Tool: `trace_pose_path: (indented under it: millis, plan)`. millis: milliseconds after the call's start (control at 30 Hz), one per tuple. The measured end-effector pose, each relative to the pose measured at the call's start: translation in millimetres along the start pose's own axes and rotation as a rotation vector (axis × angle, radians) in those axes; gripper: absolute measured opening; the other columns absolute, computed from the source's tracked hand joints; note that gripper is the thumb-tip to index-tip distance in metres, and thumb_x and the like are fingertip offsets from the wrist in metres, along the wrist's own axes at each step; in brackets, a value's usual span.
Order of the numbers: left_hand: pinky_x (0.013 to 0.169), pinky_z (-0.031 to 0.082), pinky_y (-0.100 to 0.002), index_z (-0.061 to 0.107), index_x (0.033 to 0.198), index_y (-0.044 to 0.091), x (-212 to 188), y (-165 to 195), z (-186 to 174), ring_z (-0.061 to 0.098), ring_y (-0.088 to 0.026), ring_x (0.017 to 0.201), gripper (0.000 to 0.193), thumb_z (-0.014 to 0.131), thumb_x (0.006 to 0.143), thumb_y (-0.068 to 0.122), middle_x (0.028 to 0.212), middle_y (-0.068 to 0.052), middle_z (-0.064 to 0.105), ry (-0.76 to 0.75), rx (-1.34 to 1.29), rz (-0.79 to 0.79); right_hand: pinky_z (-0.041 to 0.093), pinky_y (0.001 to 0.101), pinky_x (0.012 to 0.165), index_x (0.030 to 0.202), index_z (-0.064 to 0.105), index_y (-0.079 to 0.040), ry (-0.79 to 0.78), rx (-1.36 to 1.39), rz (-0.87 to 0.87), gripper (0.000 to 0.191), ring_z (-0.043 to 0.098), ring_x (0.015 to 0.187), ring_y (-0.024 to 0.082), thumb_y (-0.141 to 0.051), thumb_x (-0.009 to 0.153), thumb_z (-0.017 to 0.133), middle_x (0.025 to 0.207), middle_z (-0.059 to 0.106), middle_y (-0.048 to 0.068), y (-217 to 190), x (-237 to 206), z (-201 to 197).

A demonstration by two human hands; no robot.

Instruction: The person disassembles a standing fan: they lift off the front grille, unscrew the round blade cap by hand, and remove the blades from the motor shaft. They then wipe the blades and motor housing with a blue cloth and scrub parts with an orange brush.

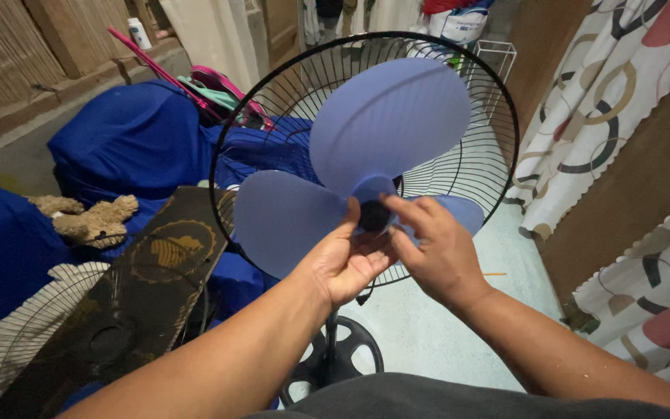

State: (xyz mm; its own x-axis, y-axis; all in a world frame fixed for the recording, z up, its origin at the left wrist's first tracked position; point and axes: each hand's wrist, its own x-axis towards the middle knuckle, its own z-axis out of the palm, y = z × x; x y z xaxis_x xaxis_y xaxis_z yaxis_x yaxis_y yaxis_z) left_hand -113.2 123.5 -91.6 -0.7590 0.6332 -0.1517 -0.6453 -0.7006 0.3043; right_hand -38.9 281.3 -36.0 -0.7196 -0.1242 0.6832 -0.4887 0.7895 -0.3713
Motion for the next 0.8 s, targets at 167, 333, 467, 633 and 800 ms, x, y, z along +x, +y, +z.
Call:
trace_pose_path:
  millis: [167,333,467,633,800]
  plan:
    - [0.102,0.057,-0.046,0.06,0.119,-0.004,2,3,-1,0.068,-0.033,0.11,0.061,0.07,0.09,0.049,0.116,-0.021,0.066,0.024,-0.025,-0.026,0.057,0.0344,0.069,0.108,0.071,-0.011,0.005,0.019,0.107,0.021,0.07,0.083,0.023,-0.023,0.092,0.065,0.1,0.068,0.005,2,1,0]
    - [0.1,0.058,-0.045,0.063,0.115,-0.003,4,1,0,0.069,-0.032,0.106,0.055,0.068,0.091,0.046,0.114,-0.021,0.068,0.018,-0.014,-0.001,0.054,0.0369,0.066,0.118,0.07,-0.009,-0.022,0.015,0.027,0.033,0.067,0.077,0.026,-0.022,0.089,0.067,0.093,0.067,0.008,4,1,2]
    - [0.099,0.058,-0.045,0.063,0.114,-0.003,6,2,0,0.07,-0.032,0.104,0.049,0.067,0.095,0.042,0.112,-0.02,0.069,0.032,-0.053,-0.013,0.055,0.035,0.067,0.105,0.072,-0.009,-0.051,0.016,0.16,0.022,0.069,0.075,0.023,-0.028,0.094,0.067,0.094,0.069,0.006,3,1,4]
    - [0.091,0.062,-0.043,0.063,0.111,-0.004,15,3,-3,0.072,-0.031,0.097,0.042,0.066,0.1,0.036,0.106,-0.02,0.069,0.125,-0.056,0.014,0.054,0.0346,0.064,0.112,0.068,-0.007,-0.048,0.121,0.189,0.029,0.068,0.07,0.022,-0.027,0.092,0.066,0.094,0.069,0.008,0,2,4]
    - [0.064,0.06,-0.033,0.068,0.101,0.008,26,10,-5,0.069,-0.02,0.076,0.028,0.071,0.094,0.034,0.093,-0.007,0.067,0.176,0.088,0.003,0.053,0.0346,0.064,0.114,0.069,-0.007,-0.035,0.152,0.222,0.028,0.066,0.07,0.022,-0.024,0.092,0.066,0.094,0.068,0.008,-3,2,4]
